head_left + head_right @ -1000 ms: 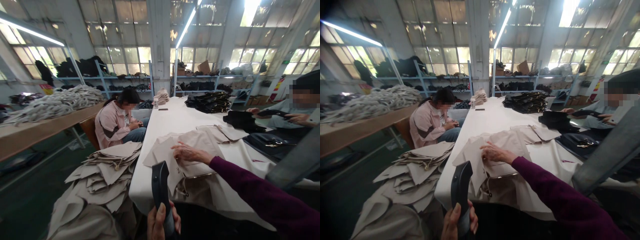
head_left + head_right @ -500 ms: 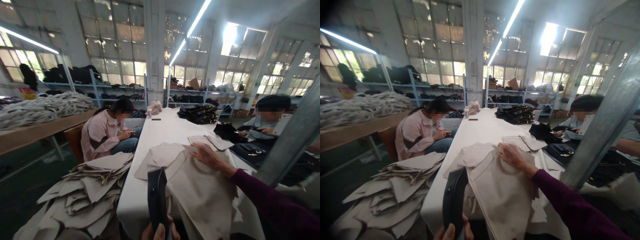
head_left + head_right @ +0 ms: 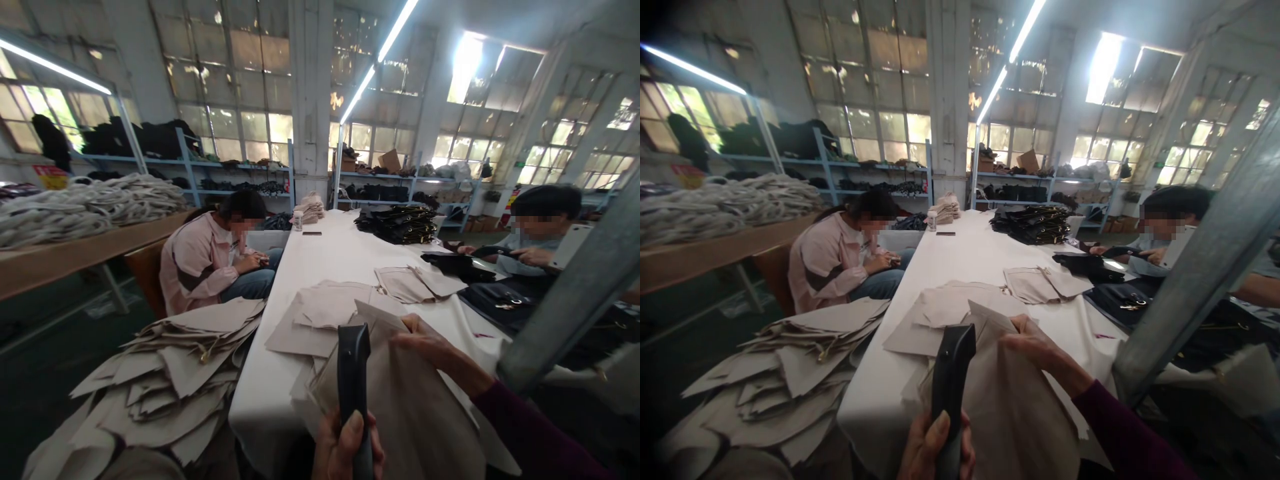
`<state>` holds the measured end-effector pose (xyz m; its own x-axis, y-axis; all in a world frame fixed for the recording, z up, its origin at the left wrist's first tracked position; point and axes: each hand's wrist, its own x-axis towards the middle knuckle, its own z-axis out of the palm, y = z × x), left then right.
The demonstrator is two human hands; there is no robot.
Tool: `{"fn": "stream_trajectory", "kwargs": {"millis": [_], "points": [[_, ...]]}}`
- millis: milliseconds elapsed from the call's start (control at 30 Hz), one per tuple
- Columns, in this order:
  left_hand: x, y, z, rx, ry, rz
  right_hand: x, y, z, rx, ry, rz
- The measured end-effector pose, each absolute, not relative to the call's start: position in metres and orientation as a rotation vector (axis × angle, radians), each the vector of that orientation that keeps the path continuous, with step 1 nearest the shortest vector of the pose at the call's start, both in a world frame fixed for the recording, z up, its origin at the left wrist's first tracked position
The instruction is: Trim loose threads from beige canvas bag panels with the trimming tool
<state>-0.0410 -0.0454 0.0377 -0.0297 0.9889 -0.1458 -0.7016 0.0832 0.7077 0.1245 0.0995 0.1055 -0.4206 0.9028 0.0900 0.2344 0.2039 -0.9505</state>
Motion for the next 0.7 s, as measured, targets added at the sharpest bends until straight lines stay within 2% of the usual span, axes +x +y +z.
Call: {"fn": "stream_trajectory", "kwargs": {"millis": [233, 500, 700], "points": [[-0.044, -0.029, 0.029, 0.655, 0.688, 1.368, 0.112, 0.085, 0.095, -0.928, -1.882, 1.518], [-0.047, -0.025, 0.021, 0.614, 0.696, 1.346, 0.101, 0.089, 0.090, -0.896, -1.847, 1.622], [-0.062, -0.015, 0.029, 0.595, 0.787, 1.441, 0.105, 0.067, 0.093, -1.041, -1.772, 1.614]]}}
